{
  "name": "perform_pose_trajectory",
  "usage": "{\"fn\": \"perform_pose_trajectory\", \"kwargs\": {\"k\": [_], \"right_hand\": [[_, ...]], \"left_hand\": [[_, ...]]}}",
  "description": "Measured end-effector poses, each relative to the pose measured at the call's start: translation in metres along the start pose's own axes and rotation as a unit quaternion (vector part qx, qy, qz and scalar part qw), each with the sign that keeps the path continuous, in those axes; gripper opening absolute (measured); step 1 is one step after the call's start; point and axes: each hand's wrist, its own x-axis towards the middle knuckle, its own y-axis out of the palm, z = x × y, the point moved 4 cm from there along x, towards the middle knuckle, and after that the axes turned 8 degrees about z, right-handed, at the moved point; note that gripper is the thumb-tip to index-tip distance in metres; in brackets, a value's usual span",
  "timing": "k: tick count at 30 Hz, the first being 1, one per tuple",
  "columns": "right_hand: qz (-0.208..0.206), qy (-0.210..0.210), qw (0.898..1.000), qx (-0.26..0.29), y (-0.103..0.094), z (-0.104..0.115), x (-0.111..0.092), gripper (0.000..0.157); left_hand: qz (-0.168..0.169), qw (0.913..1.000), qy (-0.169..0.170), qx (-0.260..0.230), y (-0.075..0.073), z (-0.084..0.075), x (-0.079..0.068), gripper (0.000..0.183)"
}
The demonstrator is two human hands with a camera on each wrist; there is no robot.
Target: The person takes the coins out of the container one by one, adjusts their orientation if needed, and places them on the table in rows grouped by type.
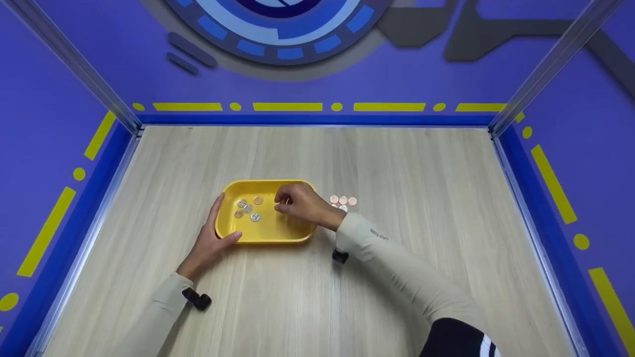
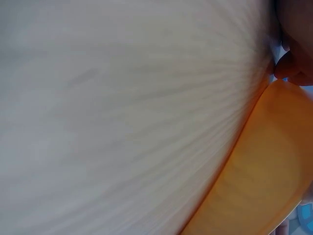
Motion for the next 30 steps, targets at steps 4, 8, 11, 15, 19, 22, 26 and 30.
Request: {"fn": "perform_pose_trajectory", "kwargs": {"k": [4, 8, 11, 15, 19, 22, 26, 30], "right_hand": [[0.012, 0.003, 1.0, 0.003, 0.006, -0.002, 0.009, 0.012], [0.023, 0.011, 1.0, -0.002, 0.014, -0.007, 0.015, 0.012], [0.041, 0.023, 0.999, 0.015, 0.02, -0.01, 0.019, 0.012], [0.072, 0.028, 0.997, 0.028, 0.027, -0.01, 0.023, 0.014], [0.098, 0.025, 0.995, 0.008, 0.033, -0.01, 0.028, 0.016], [0.113, 0.031, 0.993, -0.018, 0.037, -0.008, 0.032, 0.017], [0.132, 0.045, 0.989, -0.048, 0.039, -0.007, 0.038, 0.018], [0.151, 0.045, 0.986, -0.056, 0.041, -0.005, 0.046, 0.02]], "left_hand": [[0.0, 1.0, -0.005, 0.004, 0.001, -0.001, -0.001, 0.119], [0.001, 1.0, -0.006, 0.005, 0.001, -0.001, 0.0, 0.119], [0.002, 1.0, -0.002, 0.004, 0.001, -0.001, 0.001, 0.119], [0.0, 1.0, 0.002, 0.005, 0.001, 0.0, 0.002, 0.119], [-0.003, 1.0, 0.004, 0.002, 0.0, 0.0, 0.002, 0.119], [-0.002, 1.0, 0.004, 0.002, 0.0, 0.0, 0.001, 0.117], [0.0, 1.0, 0.0, 0.009, -0.001, 0.0, 0.001, 0.117], [-0.003, 0.9999, -0.004, 0.013, -0.002, 0.0, 0.001, 0.118]]}}
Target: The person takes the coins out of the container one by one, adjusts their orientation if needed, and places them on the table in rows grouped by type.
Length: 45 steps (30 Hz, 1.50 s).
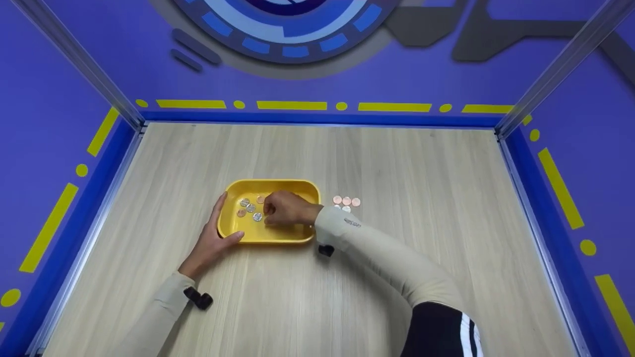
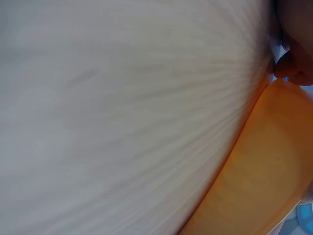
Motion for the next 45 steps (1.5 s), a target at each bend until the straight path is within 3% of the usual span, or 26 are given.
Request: {"fn": "perform_pose_trajectory", "kwargs": {"k": [10, 18, 28, 35, 38, 45], "right_hand": [[0.037, -0.02, 0.999, -0.031, -0.005, 0.013, 0.015, 0.02], [0.025, -0.051, 0.996, -0.072, -0.003, 0.012, 0.03, 0.013], [0.03, -0.024, 0.993, -0.109, 0.0, 0.022, 0.034, 0.017], [0.026, -0.014, 0.989, -0.142, 0.005, 0.021, 0.036, 0.014], [0.027, -0.008, 0.988, -0.153, 0.006, 0.02, 0.035, 0.013], [0.018, -0.031, 0.991, -0.127, 0.006, 0.023, 0.03, 0.005]], "left_hand": [[-0.003, 1.0, 0.006, 0.0, 0.0, 0.0, 0.0, 0.119], [-0.001, 0.9999, 0.01, -0.004, 0.0, 0.002, -0.001, 0.117], [0.001, 0.9999, 0.009, -0.008, 0.0, 0.001, -0.002, 0.117], [-0.001, 0.9999, -0.009, -0.013, 0.0, 0.0, -0.001, 0.119], [0.005, 0.9998, -0.013, -0.016, 0.001, -0.007, -0.002, 0.119], [0.016, 0.9996, -0.005, -0.024, -0.004, -0.043, -0.011, 0.114]]}}
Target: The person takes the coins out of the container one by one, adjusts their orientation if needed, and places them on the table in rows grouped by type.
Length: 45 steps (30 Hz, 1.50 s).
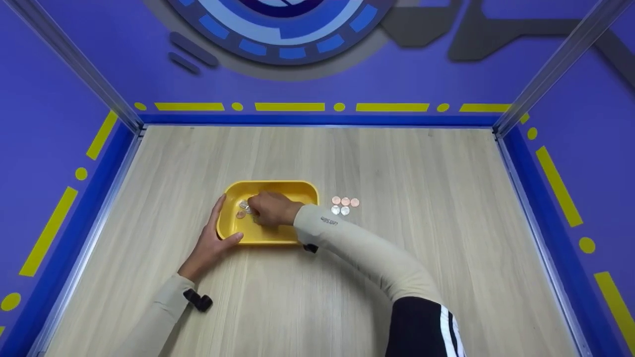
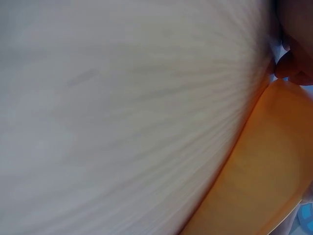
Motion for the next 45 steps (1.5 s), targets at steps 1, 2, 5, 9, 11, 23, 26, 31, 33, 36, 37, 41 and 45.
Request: {"fn": "perform_pose_trajectory", "kwargs": {"k": [1, 2, 5, 9, 11, 23, 26, 31, 33, 36, 37, 41, 45], "right_hand": [[-0.003, -0.006, 1.0, 0.006, -0.001, 0.001, -0.001, 0.005], [-0.006, -0.012, 1.0, 0.011, -0.002, 0.002, -0.002, 0.005], [-0.027, -0.031, 0.999, 0.029, -0.008, 0.004, -0.005, 0.005], [-0.062, -0.049, 0.995, 0.062, -0.023, 0.005, -0.013, 0.003], [-0.076, -0.053, 0.992, 0.081, -0.031, 0.005, -0.019, 0.003], [-0.145, -0.024, 0.977, 0.152, -0.038, -0.015, -0.063, 0.008], [-0.156, -0.015, 0.973, 0.17, -0.035, -0.022, -0.075, 0.009], [-0.17, -0.002, 0.967, 0.19, -0.032, -0.031, -0.092, 0.01], [-0.173, 0.001, 0.965, 0.195, -0.03, -0.033, -0.097, 0.01], [-0.175, 0.001, 0.962, 0.208, -0.028, -0.035, -0.103, 0.011], [-0.175, 0.001, 0.961, 0.213, -0.028, -0.036, -0.105, 0.011], [-0.183, 0.005, 0.956, 0.229, -0.026, -0.04, -0.112, 0.012], [-0.192, 0.013, 0.951, 0.243, -0.025, -0.044, -0.119, 0.013]], "left_hand": [[-0.001, 1.0, -0.001, 0.0, 0.0, -0.003, -0.001, 0.113], [-0.001, 1.0, -0.002, -0.001, 0.0, -0.004, -0.001, 0.113], [-0.003, 1.0, -0.007, -0.003, -0.001, -0.003, -0.001, 0.113], [-0.001, 1.0, -0.002, 0.0, -0.001, 0.007, 0.002, 0.115], [-0.004, 1.0, 0.007, 0.006, -0.002, 0.02, 0.005, 0.115], [-0.016, 0.9996, 0.007, 0.02, 0.0, 0.043, 0.011, 0.117], [-0.015, 0.9996, 0.006, 0.023, 0.0, 0.043, 0.012, 0.117], [-0.02, 0.9995, 0.008, 0.024, 0.0, 0.043, 0.012, 0.117], [-0.022, 0.9995, 0.01, 0.023, 0.0, 0.044, 0.011, 0.116], [-0.023, 0.9995, 0.015, 0.018, 0.001, 0.045, 0.011, 0.115], [-0.023, 0.9995, 0.016, 0.016, 0.001, 0.046, 0.011, 0.115], [-0.022, 0.9995, 0.022, 0.004, 0.003, 0.045, 0.01, 0.114], [-0.021, 0.9995, 0.024, 0.006, 0.004, 0.043, 0.011, 0.115]]}}
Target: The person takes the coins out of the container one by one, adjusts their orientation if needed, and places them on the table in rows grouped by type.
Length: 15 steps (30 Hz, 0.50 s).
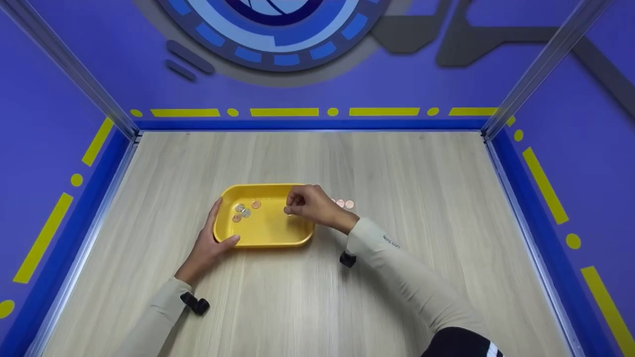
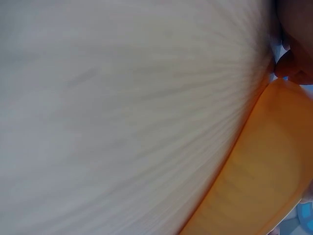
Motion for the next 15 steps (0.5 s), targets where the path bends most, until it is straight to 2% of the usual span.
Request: {"fn": "perform_pose_trajectory", "kwargs": {"k": [8, 15], "right_hand": [[-0.015, -0.002, 0.998, 0.055, -0.006, -0.005, -0.011, 0.01], [-0.032, 0.013, 0.997, 0.065, -0.012, -0.01, -0.022, 0.011]], "left_hand": [[-0.001, 1.0, -0.002, 0.009, 0.0, -0.002, -0.001, 0.116], [-0.003, 1.0, 0.0, -0.001, -0.001, 0.001, -0.001, 0.115]]}}
